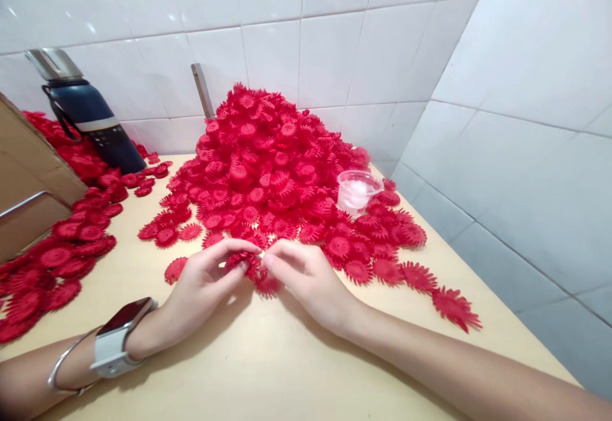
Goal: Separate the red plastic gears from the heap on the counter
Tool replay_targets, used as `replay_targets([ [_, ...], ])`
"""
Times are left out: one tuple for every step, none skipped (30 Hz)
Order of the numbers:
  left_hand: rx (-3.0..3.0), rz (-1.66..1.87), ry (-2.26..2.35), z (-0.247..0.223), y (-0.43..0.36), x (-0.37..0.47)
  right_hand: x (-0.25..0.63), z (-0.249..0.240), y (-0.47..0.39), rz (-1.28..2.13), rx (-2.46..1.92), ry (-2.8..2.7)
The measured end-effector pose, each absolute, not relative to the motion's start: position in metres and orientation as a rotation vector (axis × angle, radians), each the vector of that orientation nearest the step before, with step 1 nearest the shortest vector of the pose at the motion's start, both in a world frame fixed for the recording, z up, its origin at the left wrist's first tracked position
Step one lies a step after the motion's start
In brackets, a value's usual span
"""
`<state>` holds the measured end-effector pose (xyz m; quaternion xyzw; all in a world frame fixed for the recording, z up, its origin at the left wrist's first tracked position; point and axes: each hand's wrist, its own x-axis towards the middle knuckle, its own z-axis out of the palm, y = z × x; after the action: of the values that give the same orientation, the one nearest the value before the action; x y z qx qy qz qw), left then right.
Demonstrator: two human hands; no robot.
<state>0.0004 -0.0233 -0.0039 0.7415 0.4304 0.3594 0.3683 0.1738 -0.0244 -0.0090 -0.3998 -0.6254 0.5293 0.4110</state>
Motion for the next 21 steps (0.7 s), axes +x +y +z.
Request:
replay_targets([
  [1.910, 0.917, 1.107, -0.0037, -0.0236, 0.0006, 0.1735, -0.0087, -0.0245, 1.333, -1.005, -1.582],
  [1.917, 0.913, 1.110, -0.0033, -0.0238, 0.0008, 0.1733, -0.0084, -0.0246, 1.342, -1.000, -1.588],
  [1.924, 0.905, 1.113, -0.0029, -0.0240, 0.0010, 0.1730, -0.0081, -0.0248, 1.355, -0.995, -1.591],
  [1.929, 0.897, 1.113, -0.0024, -0.0241, 0.0012, 0.1728, -0.0079, -0.0250, 1.364, -0.991, -1.592],
  [1.934, 0.890, 1.110, -0.0020, -0.0242, 0.0013, 0.1726, -0.0078, -0.0252, 1.370, -0.987, -1.592],
  [1.935, 0.886, 1.106, -0.0017, -0.0241, 0.0012, 0.1726, -0.0079, -0.0254, 1.374, -0.983, -1.591],
  [1.933, 0.885, 1.102, -0.0015, -0.0241, 0.0011, 0.1726, -0.0081, -0.0256, 1.375, -0.980, -1.590],
  [1.929, 0.884, 1.100, -0.0015, -0.0240, 0.0010, 0.1728, -0.0085, -0.0258, 1.374, -0.978, -1.591],
  [1.920, 0.884, 1.101, -0.0016, -0.0239, 0.0008, 0.1729, -0.0090, -0.0260, 1.372, -0.977, -1.593],
  [1.910, 0.888, 1.101, -0.0019, -0.0239, 0.0006, 0.1730, -0.0094, -0.0262, 1.366, -0.979, -1.598],
  [1.900, 0.892, 1.101, -0.0022, -0.0241, 0.0005, 0.1731, -0.0097, -0.0263, 1.357, -0.985, -1.602],
  [1.890, 0.896, 1.100, -0.0025, -0.0244, 0.0006, 0.1730, -0.0099, -0.0265, 1.344, -0.997, -1.608],
  [1.880, 0.903, 1.099, -0.0029, -0.0248, 0.0008, 0.1728, -0.0098, -0.0266, 1.329, -1.010, -1.616],
  [1.866, 0.912, 1.099, -0.0033, -0.0251, 0.0011, 0.1726, -0.0097, -0.0267, 1.314, -1.023, -1.625],
  [1.850, 0.920, 1.099, -0.0036, -0.0253, 0.0013, 0.1724, -0.0097, -0.0267, 1.301, -1.036, -1.632],
  [1.831, 0.924, 1.098, -0.0039, -0.0251, 0.0013, 0.1725, -0.0098, -0.0266, 1.295, -1.047, -1.640],
  [1.814, 0.921, 1.095, -0.0043, -0.0244, 0.0009, 0.1727, -0.0102, -0.0261, 1.293, -1.055, -1.653],
  [1.799, 0.921, 1.097, -0.0046, -0.0230, 0.0001, 0.1734, -0.0108, -0.0253, 1.282, -1.064, -1.657],
  [1.779, 0.934, 1.116, -0.0050, -0.0211, -0.0012, 0.1744, -0.0117, -0.0242, 1.260, -1.078, -1.648],
  [1.754, 0.954, 1.143, -0.0054, -0.0187, -0.0029, 0.1756, -0.0126, -0.0227, 1.239, -1.092, -1.643],
  [1.721, 0.998, 1.188, -0.0058, -0.0162, -0.0046, 0.1771, -0.0133, -0.0210, 1.170, -1.120, -1.586],
])
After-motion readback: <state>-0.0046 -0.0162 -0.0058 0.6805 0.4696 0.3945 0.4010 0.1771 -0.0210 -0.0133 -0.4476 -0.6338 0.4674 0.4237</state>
